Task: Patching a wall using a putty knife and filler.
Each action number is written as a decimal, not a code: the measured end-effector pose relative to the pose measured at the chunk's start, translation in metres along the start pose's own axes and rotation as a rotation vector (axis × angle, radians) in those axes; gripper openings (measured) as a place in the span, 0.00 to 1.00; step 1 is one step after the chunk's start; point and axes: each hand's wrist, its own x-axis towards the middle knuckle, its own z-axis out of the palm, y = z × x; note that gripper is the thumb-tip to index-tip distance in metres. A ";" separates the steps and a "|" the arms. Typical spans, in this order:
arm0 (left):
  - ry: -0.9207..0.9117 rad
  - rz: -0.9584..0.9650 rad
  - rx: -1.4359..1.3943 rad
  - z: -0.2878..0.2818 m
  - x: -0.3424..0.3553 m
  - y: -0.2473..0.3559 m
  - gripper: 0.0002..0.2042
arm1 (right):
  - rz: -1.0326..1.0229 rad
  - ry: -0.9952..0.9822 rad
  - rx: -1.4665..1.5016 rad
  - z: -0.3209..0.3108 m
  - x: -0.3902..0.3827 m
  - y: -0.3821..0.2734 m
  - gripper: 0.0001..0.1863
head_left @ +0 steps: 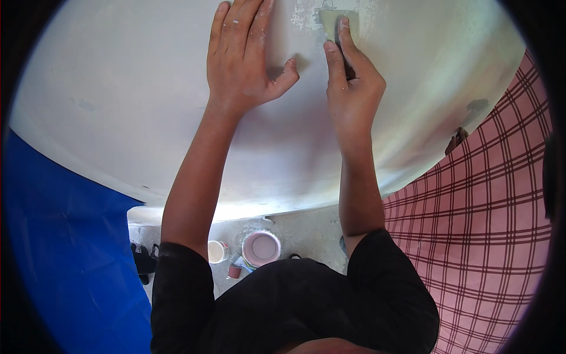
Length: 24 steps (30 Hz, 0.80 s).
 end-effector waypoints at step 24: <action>-0.376 0.006 0.445 0.011 0.024 0.025 0.43 | -0.030 -0.016 -0.042 -0.031 0.031 0.006 0.20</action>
